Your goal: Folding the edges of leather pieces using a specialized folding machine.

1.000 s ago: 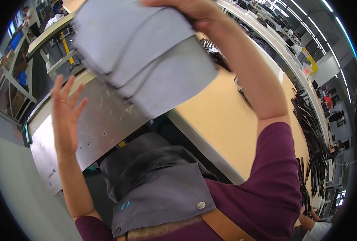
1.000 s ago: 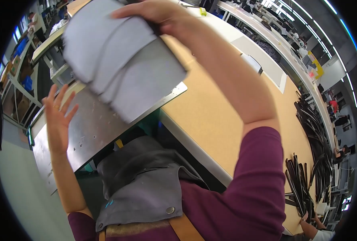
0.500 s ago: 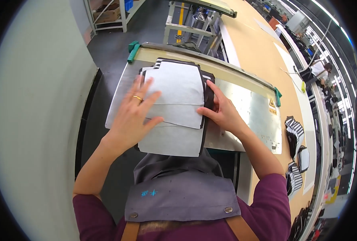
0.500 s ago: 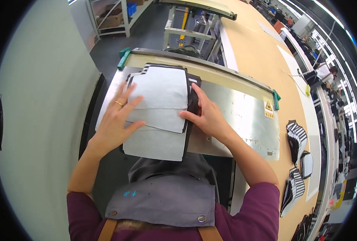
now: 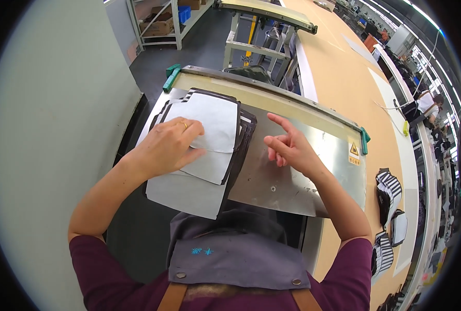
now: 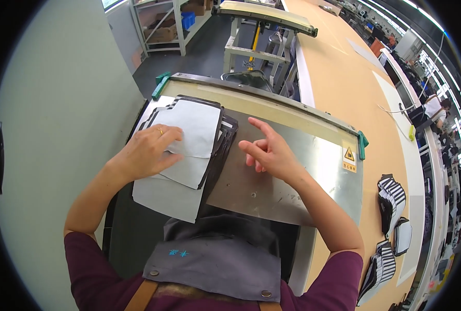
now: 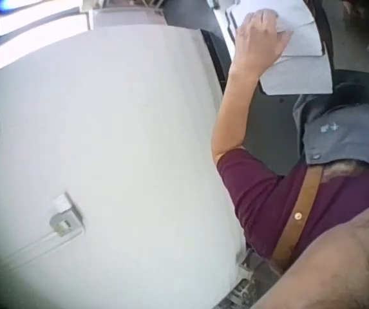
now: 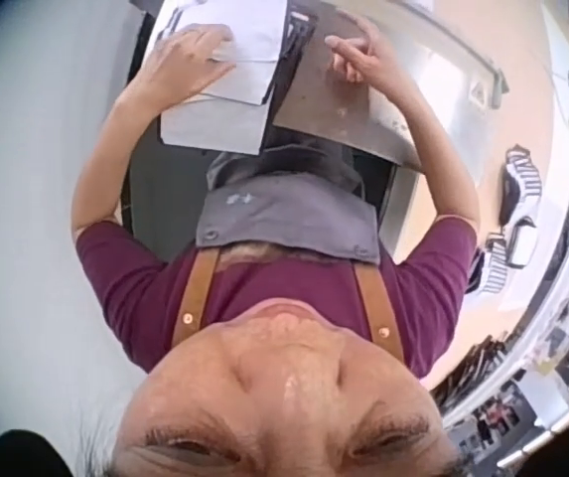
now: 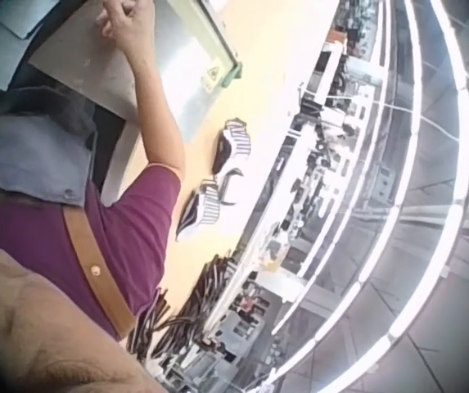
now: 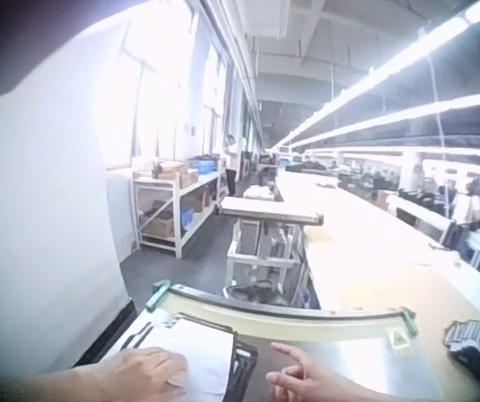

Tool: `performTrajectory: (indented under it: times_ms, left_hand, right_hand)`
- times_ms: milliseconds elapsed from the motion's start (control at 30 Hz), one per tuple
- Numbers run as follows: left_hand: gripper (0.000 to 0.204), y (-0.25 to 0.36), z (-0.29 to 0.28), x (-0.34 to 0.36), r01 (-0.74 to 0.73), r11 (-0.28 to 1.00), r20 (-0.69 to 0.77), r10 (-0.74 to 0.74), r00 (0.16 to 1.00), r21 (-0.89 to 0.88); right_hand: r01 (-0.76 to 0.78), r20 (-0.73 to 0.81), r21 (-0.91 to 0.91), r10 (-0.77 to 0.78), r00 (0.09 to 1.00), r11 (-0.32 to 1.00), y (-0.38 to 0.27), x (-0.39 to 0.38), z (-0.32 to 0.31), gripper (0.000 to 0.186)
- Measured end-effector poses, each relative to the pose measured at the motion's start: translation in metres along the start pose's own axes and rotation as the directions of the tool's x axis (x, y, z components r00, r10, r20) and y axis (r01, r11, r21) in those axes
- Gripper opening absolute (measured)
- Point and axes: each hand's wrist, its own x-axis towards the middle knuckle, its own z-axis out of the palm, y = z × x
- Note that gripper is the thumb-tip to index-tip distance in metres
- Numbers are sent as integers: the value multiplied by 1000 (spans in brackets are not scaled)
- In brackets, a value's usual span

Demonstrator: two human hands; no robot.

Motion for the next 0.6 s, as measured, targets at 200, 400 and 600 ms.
performTrajectory:
  times_ms: [200,400,600]
  left_hand:
    - [15,-1,8,12,-348,891,93,336,937,292]
    - [20,4,-5,24,197,980,100,-197,975,11]
    - [16,1,2,9,-366,892,152,336,930,264]
  right_hand:
    - [20,19,23,-20,1000,1000,24,-9,-36,56]
    - [109,-86,72,-102,991,991,21,-6,-57,48]
    - [73,-52,78,-69,996,994,36,1,-64,45]
